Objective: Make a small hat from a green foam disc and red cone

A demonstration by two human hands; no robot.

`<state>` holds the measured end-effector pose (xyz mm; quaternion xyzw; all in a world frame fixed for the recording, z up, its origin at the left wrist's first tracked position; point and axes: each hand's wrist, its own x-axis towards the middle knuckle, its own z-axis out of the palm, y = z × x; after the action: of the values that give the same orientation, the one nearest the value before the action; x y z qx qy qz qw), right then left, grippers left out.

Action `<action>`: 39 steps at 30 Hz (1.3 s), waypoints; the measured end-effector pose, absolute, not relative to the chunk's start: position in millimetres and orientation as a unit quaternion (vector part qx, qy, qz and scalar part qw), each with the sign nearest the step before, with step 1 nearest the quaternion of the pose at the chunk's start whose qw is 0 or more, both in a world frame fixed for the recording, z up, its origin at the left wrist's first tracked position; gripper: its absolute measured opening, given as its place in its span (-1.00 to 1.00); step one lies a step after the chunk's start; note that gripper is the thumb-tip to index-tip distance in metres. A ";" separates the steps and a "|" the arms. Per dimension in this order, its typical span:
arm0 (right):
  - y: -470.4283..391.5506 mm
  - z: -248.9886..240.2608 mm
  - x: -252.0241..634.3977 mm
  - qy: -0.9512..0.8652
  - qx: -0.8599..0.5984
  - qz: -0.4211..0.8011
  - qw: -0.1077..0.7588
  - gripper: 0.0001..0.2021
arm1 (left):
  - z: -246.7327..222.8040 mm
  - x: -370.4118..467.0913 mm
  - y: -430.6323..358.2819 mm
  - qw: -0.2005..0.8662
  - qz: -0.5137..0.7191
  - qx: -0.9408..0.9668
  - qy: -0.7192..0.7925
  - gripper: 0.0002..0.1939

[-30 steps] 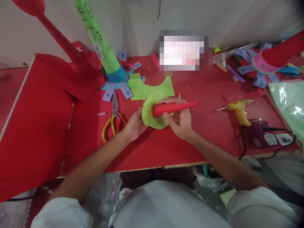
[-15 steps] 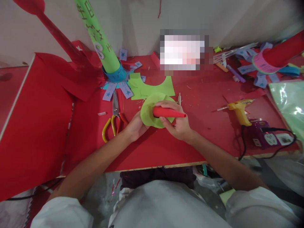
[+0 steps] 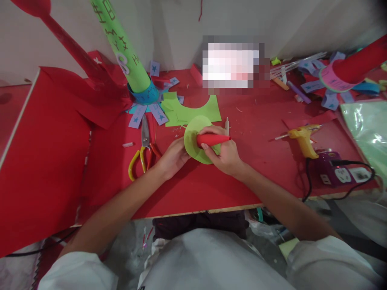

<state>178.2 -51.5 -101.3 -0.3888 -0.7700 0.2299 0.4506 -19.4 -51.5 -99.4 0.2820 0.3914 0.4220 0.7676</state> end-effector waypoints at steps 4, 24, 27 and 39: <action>-48.3 -102.5 178.0 -0.757 -0.409 0.230 0.454 -0.74 | -94.6 -19.3 -52.2 0.771 0.429 0.268 0.388 -0.79; -45.9 -107.5 179.9 -0.783 -0.384 0.289 0.394 -0.70 | -92.8 -24.9 -53.2 0.771 0.379 0.283 0.427 -0.64; -44.2 -105.3 181.0 -0.772 -0.384 0.313 0.397 -0.70 | -88.9 -24.7 -52.2 0.762 0.373 0.292 0.441 -0.61; -40.4 -111.6 185.5 -0.783 -0.393 0.323 0.358 -0.68 | -87.2 -34.2 -47.8 0.682 0.355 0.419 0.483 -0.53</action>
<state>185.5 -40.4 -111.6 -0.3933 -0.7829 0.3234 0.3576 -34.2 -47.8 -87.2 0.4189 0.4827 0.3554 0.6821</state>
